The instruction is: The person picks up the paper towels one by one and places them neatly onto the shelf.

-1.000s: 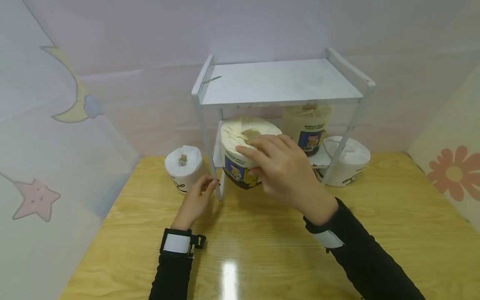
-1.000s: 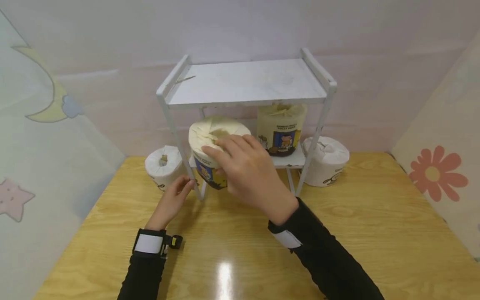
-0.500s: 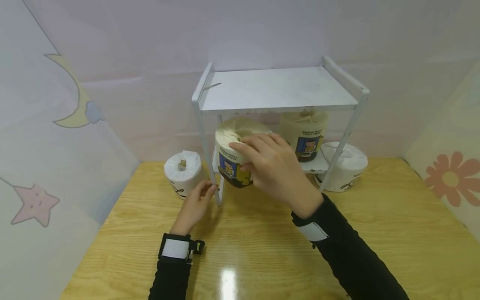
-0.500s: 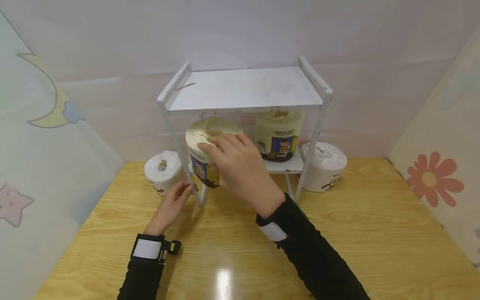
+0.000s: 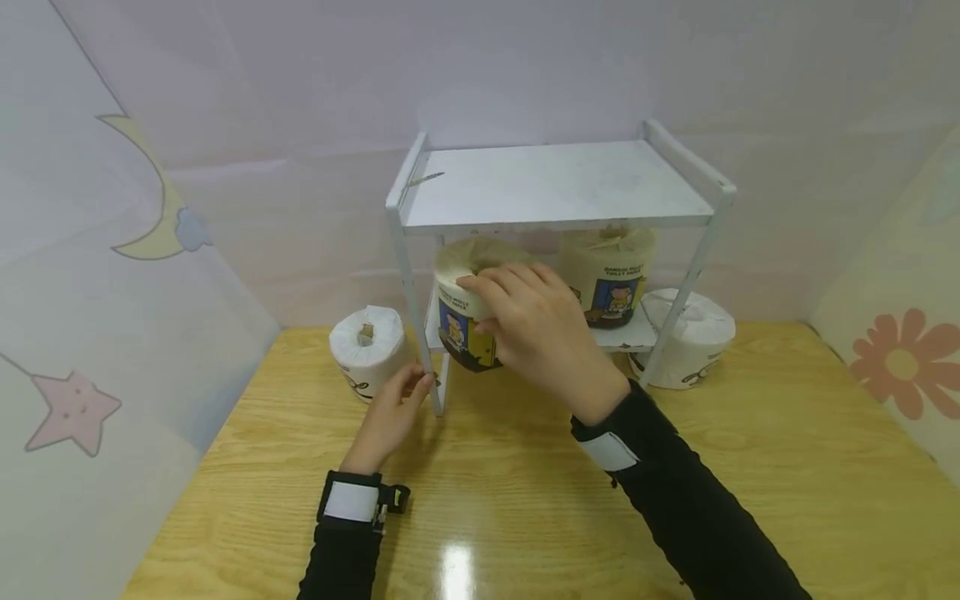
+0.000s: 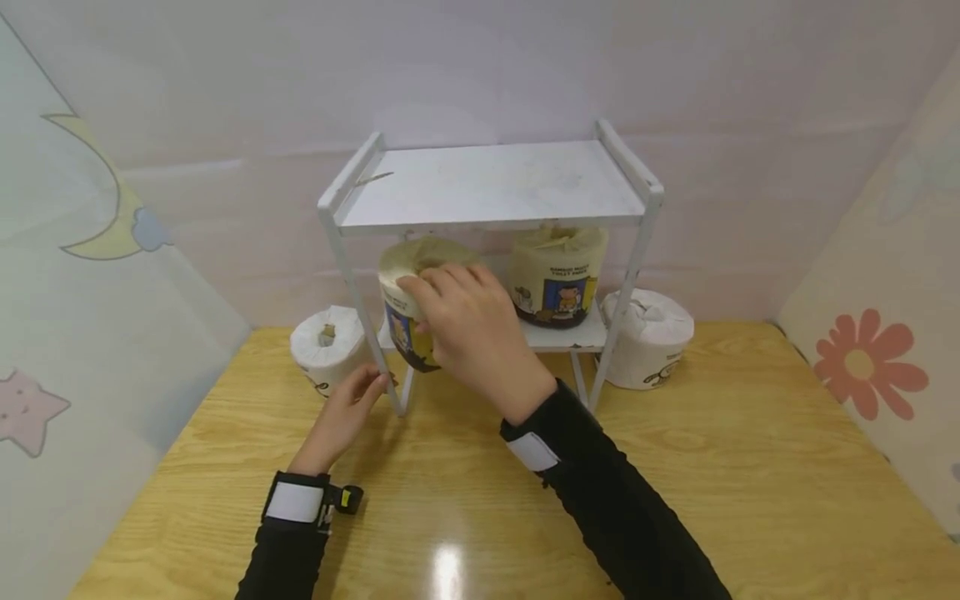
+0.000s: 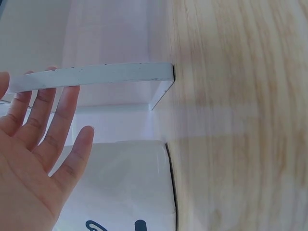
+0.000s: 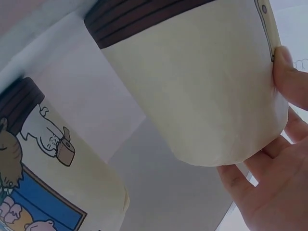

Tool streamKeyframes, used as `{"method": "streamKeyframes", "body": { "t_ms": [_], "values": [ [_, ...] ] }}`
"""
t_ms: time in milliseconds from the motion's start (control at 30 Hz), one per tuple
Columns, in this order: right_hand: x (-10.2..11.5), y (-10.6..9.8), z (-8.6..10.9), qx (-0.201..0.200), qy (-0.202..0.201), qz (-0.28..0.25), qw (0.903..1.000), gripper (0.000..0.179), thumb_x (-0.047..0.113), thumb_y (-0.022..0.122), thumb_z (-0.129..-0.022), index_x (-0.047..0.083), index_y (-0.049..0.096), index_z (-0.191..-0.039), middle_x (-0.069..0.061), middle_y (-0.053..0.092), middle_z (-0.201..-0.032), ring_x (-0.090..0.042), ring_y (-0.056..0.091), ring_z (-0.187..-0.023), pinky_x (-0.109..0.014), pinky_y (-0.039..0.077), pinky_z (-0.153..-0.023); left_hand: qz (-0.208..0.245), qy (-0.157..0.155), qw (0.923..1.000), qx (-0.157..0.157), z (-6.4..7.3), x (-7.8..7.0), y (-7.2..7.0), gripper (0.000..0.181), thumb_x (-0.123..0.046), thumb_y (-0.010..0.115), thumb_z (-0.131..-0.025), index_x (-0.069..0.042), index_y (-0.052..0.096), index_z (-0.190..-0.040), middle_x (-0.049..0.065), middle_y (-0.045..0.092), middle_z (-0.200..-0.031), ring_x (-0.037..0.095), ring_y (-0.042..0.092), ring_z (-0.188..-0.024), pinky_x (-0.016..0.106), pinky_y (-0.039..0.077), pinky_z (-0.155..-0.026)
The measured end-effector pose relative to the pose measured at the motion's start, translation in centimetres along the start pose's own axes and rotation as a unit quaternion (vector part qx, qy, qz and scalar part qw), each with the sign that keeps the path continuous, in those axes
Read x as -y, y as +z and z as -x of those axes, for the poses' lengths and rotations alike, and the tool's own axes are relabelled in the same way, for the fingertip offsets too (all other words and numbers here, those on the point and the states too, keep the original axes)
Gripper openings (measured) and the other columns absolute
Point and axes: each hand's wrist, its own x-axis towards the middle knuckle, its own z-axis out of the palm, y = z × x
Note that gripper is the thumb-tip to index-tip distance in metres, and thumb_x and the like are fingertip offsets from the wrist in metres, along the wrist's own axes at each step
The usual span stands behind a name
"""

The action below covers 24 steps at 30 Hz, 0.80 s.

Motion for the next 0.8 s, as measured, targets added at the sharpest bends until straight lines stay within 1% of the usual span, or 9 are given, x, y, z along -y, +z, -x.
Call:
{"method": "streamKeyframes", "body": {
  "t_ms": [133, 267, 433, 600, 800],
  "values": [
    [0.1, 0.2, -0.2, 0.010, 0.017, 0.000, 0.9998, 0.047, 0.012, 0.084, -0.080, 0.005, 0.065, -0.123, -0.012, 0.068, -0.117, -0.029, 0.061, -0.111, -0.043, 0.046, -0.098, -0.002, -0.001, 1.0000, 0.002, 0.0, 0.0, 0.0, 0.032, -0.034, 0.050, -0.105, -0.008, 0.063, -0.117, 0.009, 0.068, -0.116, 0.030, 0.062, -0.112, 0.051, 0.046, -0.098],
    [0.1, 0.4, -0.4, 0.014, 0.032, -0.005, 0.9994, 0.047, 0.011, 0.083, -0.081, 0.005, 0.065, -0.124, -0.012, 0.066, -0.122, -0.029, 0.060, -0.114, -0.042, 0.045, -0.100, 0.000, -0.001, 1.0000, 0.002, 0.1, 0.0, 0.0, 0.032, -0.035, 0.049, -0.105, -0.008, 0.063, -0.118, 0.009, 0.068, -0.116, 0.030, 0.062, -0.113, 0.052, 0.046, -0.098],
    [0.0, 0.8, -0.4, -0.007, 0.054, -0.018, 0.9984, 0.048, 0.013, 0.083, -0.081, 0.005, 0.065, -0.125, -0.012, 0.065, -0.124, -0.028, 0.060, -0.115, -0.041, 0.045, -0.100, 0.000, 0.000, 1.0000, -0.001, 0.1, 0.2, 0.0, 0.032, -0.036, 0.050, -0.105, -0.010, 0.064, -0.118, 0.008, 0.068, -0.116, 0.029, 0.061, -0.113, 0.052, 0.045, -0.098],
    [-0.3, 1.5, -0.4, -0.032, 0.072, -0.019, 0.9967, 0.048, 0.016, 0.084, -0.081, 0.004, 0.065, -0.124, -0.010, 0.065, -0.123, -0.026, 0.060, -0.115, -0.041, 0.043, -0.103, -0.001, 0.000, 1.0000, -0.002, 0.2, 0.1, -0.1, 0.033, -0.036, 0.050, -0.105, -0.010, 0.064, -0.118, 0.007, 0.068, -0.116, 0.028, 0.062, -0.112, 0.052, 0.046, -0.098],
    [-0.5, 1.9, -0.5, -0.037, 0.073, -0.010, 0.9966, 0.047, 0.019, 0.083, -0.082, 0.005, 0.066, -0.123, -0.009, 0.066, -0.123, -0.026, 0.060, -0.114, -0.041, 0.043, -0.103, -0.002, 0.003, 1.0000, -0.002, 0.2, 0.0, -0.1, 0.032, -0.036, 0.050, -0.105, -0.010, 0.064, -0.118, 0.007, 0.068, -0.115, 0.028, 0.062, -0.111, 0.051, 0.047, -0.097]
  ]
}}
